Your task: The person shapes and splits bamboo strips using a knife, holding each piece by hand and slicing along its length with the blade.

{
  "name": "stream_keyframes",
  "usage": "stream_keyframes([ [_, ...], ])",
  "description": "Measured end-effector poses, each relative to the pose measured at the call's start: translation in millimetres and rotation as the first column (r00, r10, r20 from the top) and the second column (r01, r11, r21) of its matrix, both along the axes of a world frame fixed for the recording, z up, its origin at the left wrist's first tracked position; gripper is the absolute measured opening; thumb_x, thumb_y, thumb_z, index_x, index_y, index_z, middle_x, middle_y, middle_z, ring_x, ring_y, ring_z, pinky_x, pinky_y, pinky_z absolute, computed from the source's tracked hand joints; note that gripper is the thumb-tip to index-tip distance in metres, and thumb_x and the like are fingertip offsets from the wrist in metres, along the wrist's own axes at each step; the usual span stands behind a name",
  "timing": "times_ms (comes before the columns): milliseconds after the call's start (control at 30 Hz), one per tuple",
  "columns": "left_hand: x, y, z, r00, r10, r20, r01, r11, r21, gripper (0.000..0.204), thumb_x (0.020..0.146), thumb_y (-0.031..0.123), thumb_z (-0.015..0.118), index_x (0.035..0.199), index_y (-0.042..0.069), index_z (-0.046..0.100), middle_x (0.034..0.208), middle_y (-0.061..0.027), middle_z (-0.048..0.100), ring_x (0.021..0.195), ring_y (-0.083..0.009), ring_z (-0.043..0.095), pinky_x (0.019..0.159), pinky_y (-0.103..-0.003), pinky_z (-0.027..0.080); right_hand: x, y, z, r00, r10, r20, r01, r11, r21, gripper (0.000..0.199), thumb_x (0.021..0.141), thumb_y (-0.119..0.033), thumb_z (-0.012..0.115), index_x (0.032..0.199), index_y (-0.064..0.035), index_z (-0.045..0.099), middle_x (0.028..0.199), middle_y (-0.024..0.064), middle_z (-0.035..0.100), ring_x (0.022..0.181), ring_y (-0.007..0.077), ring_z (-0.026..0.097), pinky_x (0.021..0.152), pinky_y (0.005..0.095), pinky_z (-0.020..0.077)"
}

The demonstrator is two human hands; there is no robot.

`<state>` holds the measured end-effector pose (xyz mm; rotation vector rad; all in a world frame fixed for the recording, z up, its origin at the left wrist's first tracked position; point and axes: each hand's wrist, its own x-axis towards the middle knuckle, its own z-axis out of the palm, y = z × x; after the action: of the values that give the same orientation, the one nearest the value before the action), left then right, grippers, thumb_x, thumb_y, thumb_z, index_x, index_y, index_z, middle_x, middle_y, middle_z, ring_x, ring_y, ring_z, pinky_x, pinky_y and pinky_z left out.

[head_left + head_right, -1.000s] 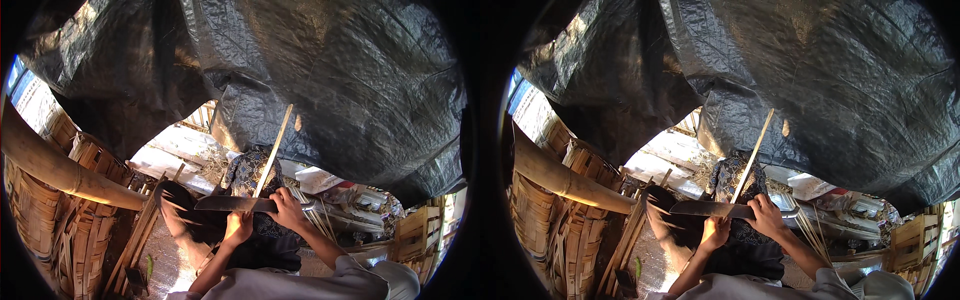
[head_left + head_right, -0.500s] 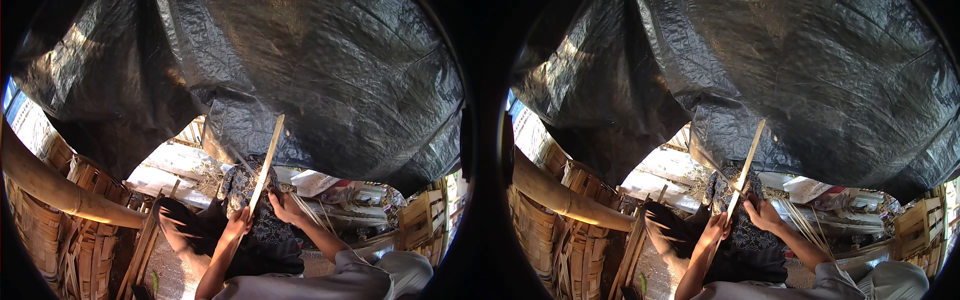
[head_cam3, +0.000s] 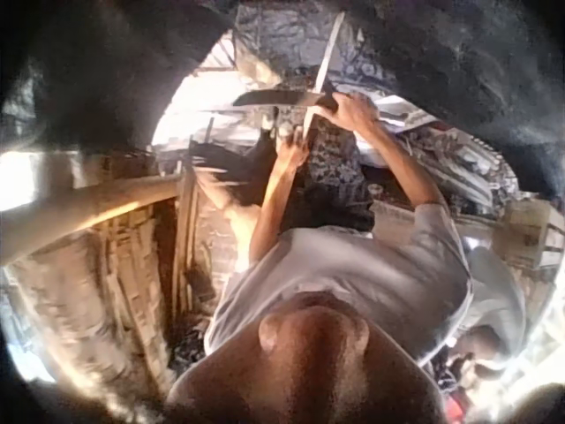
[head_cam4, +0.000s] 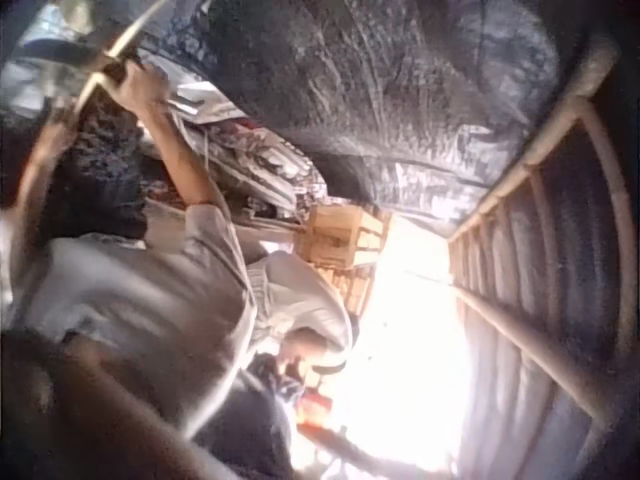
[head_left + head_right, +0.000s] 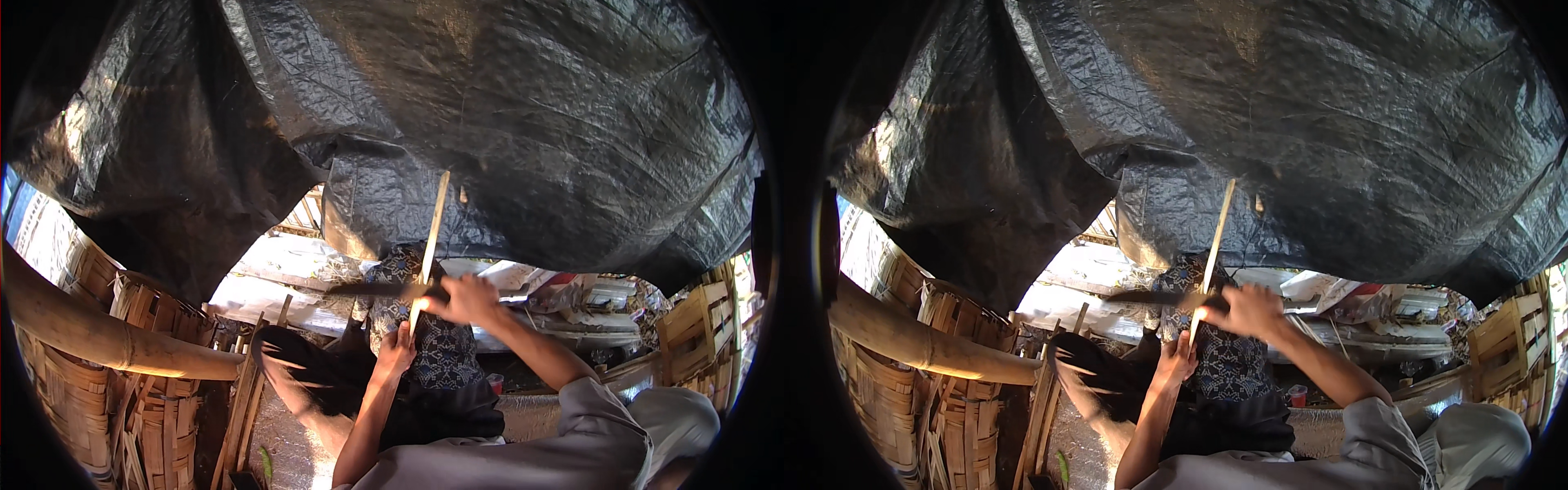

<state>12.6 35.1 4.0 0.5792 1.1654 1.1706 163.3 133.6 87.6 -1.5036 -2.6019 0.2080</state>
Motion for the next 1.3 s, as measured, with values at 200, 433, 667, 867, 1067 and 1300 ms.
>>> stream_keyframes([
  [200, -5.6, -3.3, 15.6, 0.981, -0.026, 0.193, 0.040, 0.997, -0.069, 0.043, 0.092, 0.044, 0.042, 0.073, 0.006, 0.042, 0.049, 0.0026, 0.030, 0.035, -0.0059, 0.024, 0.031, -0.021, 0.020, -5.9, 8.9, 6.0, 0.988, -0.046, -0.148, -0.028, 0.885, -0.464, 0.046, 0.080, -0.047, 0.059, 0.083, -0.0015, 0.064, 0.052, 0.0118, 0.057, 0.049, 0.0284, 0.060, 0.050, 0.0421, 0.0469],
  [433, -0.7, -13.0, -4.0, 0.998, 0.056, -0.021, -0.056, 0.998, -0.004, 0.044, 0.090, 0.048, 0.043, 0.072, 0.008, 0.042, 0.052, 0.0032, 0.033, 0.037, -0.0043, 0.028, 0.032, -0.020, 0.023, 4.9, 20.2, 9.3, 0.992, -0.038, -0.123, -0.026, 0.878, -0.478, 0.055, 0.080, -0.058, 0.053, 0.073, -0.0045, 0.062, 0.053, 0.0144, 0.056, 0.053, 0.0270, 0.060, 0.049, 0.0431, 0.0446],
  [667, -3.2, -11.0, 7.0, 0.999, -0.026, 0.041, 0.028, 0.999, -0.045, 0.050, 0.090, 0.052, 0.041, 0.066, 0.008, 0.044, 0.046, 0.0022, 0.035, 0.032, -0.0069, 0.030, 0.030, -0.021, 0.023, 5.0, -8.7, -5.2, 0.983, 0.178, -0.048, -0.184, 0.959, -0.213, 0.056, 0.080, -0.058, 0.051, 0.080, -0.0037, 0.063, 0.049, 0.0132, 0.055, 0.049, 0.0301, 0.059, 0.049, 0.0414, 0.0477],
  [867, 0.1, -21.4, -4.1, 0.999, -0.023, 0.048, 0.025, 0.999, -0.037, 0.048, 0.091, 0.048, 0.040, 0.066, 0.008, 0.043, 0.045, 0.0022, 0.033, 0.031, -0.0073, 0.028, 0.030, -0.022, 0.023, 5.5, 13.0, -10.6, 0.977, -0.037, -0.210, -0.013, 0.972, -0.234, 0.067, 0.083, -0.062, 0.042, 0.074, 0.0001, 0.063, 0.057, 0.0188, 0.058, 0.058, 0.0345, 0.062, 0.054, 0.0469, 0.0494],
  [1067, -10.7, -15.9, -20.1, 1.000, -0.009, 0.028, 0.009, 1.000, 0.017, 0.046, 0.093, 0.045, 0.040, 0.066, 0.007, 0.042, 0.043, 0.0022, 0.031, 0.030, -0.0079, 0.026, 0.029, -0.023, 0.023, 0.6, -6.0, 4.6, 0.994, -0.047, -0.100, 0.017, 0.960, -0.281, 0.064, 0.081, -0.062, 0.045, 0.082, -0.0007, 0.063, 0.071, 0.0234, 0.061, 0.072, 0.0391, 0.061, 0.066, 0.0469, 0.0486],
  [1300, -14.7, -17.1, -11.3, 0.994, -0.032, 0.105, 0.029, 0.999, 0.026, 0.045, 0.094, 0.045, 0.038, 0.066, 0.009, 0.041, 0.044, 0.0029, 0.028, 0.031, -0.0076, 0.023, 0.029, -0.023, 0.020, 0.8, -22.6, 13.9, 1.000, -0.002, 0.007, 0.004, 0.940, -0.342, 0.066, 0.077, -0.066, 0.046, 0.088, -0.0036, 0.066, 0.075, 0.0209, 0.061, 0.079, 0.0366, 0.061, 0.071, 0.0477, 0.0475],
])
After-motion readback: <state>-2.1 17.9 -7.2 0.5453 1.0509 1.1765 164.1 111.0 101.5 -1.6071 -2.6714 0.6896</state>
